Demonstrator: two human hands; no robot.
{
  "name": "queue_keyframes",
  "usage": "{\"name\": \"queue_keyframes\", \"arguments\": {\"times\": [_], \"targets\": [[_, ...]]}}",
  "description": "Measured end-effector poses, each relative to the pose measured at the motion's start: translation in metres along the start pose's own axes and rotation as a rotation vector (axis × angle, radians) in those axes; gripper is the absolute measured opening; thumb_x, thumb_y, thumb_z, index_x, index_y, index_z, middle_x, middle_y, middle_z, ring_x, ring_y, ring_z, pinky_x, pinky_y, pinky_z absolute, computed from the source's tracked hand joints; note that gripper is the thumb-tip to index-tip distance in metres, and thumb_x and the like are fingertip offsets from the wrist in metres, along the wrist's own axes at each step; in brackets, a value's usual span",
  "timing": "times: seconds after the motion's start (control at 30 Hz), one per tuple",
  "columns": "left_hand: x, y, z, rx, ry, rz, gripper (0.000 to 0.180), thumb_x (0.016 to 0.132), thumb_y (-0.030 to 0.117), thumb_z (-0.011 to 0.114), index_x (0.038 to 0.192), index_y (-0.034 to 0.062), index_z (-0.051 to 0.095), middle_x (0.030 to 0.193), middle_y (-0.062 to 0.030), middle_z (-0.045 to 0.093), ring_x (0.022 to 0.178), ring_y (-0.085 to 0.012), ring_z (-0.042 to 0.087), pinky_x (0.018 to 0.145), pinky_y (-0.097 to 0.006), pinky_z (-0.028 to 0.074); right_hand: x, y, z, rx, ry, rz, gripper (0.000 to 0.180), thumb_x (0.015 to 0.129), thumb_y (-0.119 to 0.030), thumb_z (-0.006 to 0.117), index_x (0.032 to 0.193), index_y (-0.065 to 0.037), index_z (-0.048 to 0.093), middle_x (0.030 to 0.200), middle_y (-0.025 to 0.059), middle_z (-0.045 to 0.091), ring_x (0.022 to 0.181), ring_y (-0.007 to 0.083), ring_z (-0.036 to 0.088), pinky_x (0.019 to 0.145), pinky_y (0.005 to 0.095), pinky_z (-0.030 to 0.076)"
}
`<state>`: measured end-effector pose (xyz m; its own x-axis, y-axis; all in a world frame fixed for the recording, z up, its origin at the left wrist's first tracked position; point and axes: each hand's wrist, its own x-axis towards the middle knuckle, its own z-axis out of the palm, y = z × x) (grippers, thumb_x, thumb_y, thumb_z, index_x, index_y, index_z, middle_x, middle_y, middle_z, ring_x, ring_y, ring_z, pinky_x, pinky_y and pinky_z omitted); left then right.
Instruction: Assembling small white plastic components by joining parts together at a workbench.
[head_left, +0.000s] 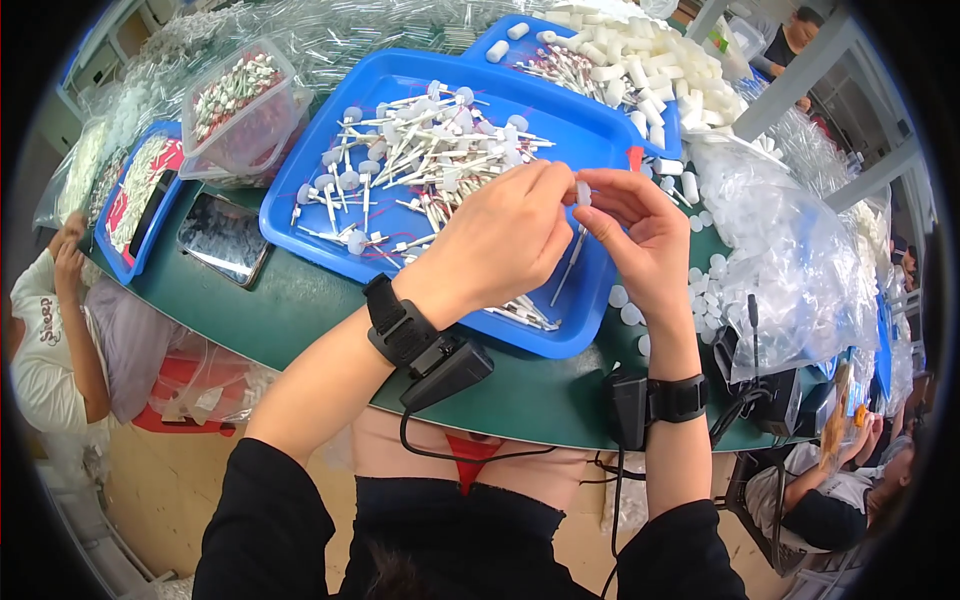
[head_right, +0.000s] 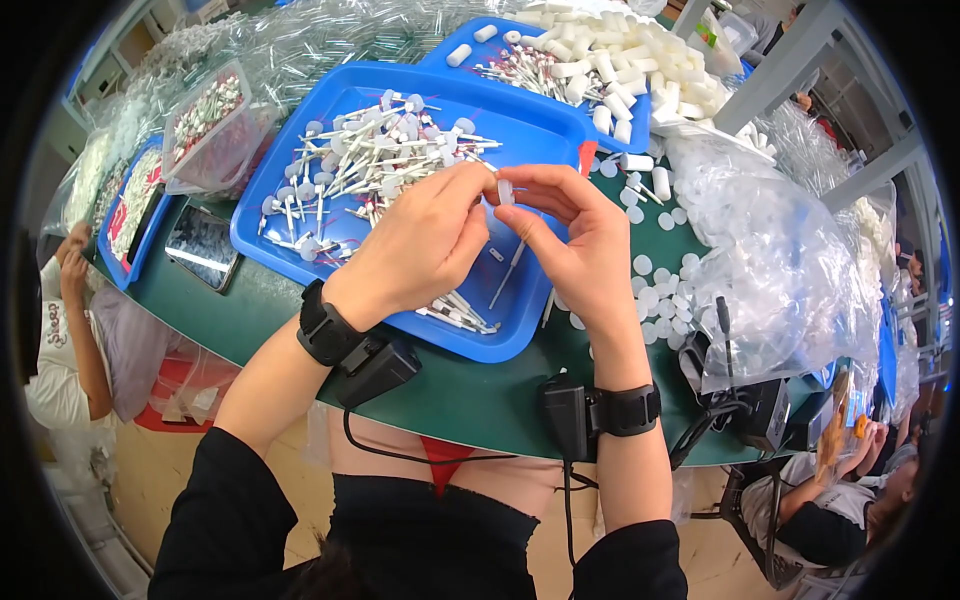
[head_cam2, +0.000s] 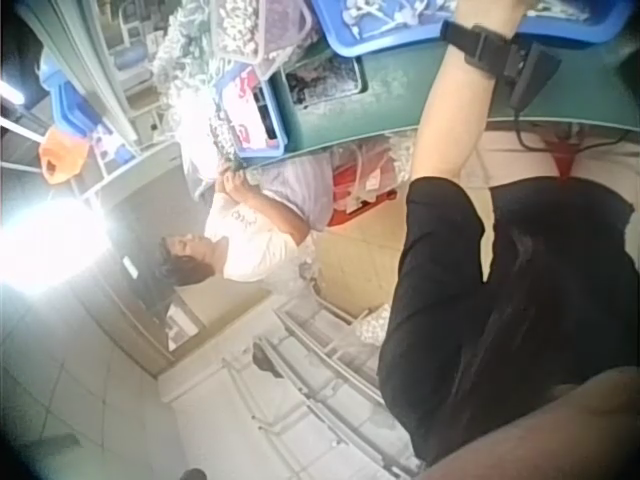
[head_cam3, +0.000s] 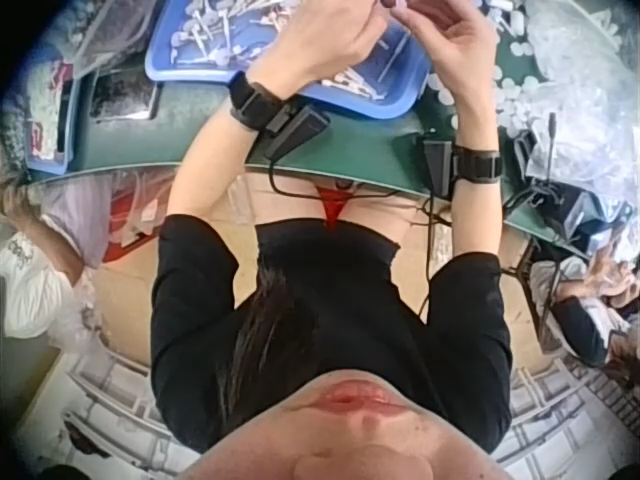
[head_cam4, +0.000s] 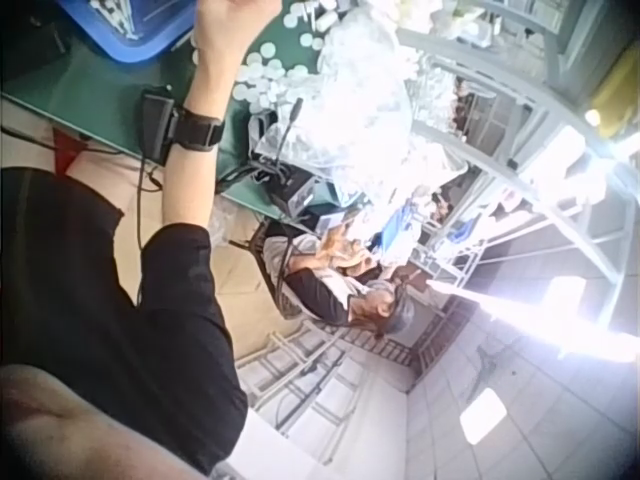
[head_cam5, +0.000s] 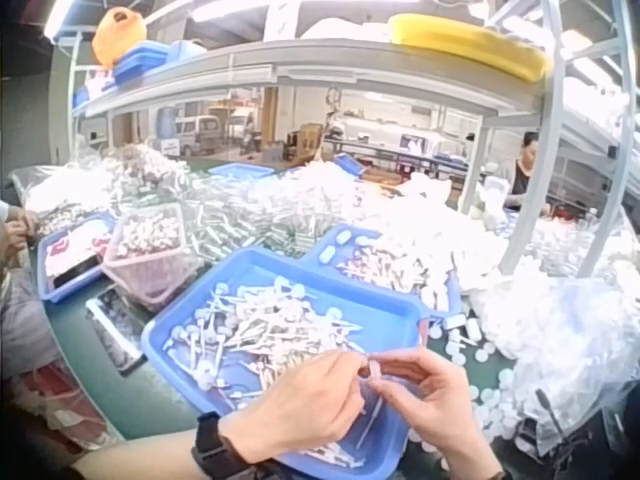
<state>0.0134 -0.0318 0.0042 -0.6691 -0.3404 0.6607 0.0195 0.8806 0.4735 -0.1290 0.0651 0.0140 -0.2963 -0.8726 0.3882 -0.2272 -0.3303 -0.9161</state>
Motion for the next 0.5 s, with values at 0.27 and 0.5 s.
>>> {"name": "queue_keyframes", "arguments": {"times": [0.27,0.5], "targets": [[0.007,0.003,0.001,-0.228,0.003,-0.185,0.045,0.088,-0.005,0.050,0.131,0.0072,0.041,0.091,-0.0156,0.067,0.084,-0.0318,0.067,0.071,-0.036,0.052,0.003,0.009,-0.012,-0.179,0.074,0.004,0.025,0.075,-0.002,0.073,0.099,0.000,0.066,0.098,0.0058,0.069,0.102,0.0169,0.063,0.088,0.0301,0.048],[0.014,-0.005,0.008,-0.143,-0.017,-0.190,0.013,0.085,-0.001,0.060,0.098,0.0016,0.062,0.082,-0.0106,0.069,0.071,-0.0201,0.069,0.058,-0.027,0.052,0.000,0.020,-0.022,-0.276,0.114,-0.048,0.026,0.074,-0.004,0.076,0.099,-0.003,0.067,0.098,0.0048,0.070,0.107,0.0187,0.061,0.095,0.0321,0.044]]}}
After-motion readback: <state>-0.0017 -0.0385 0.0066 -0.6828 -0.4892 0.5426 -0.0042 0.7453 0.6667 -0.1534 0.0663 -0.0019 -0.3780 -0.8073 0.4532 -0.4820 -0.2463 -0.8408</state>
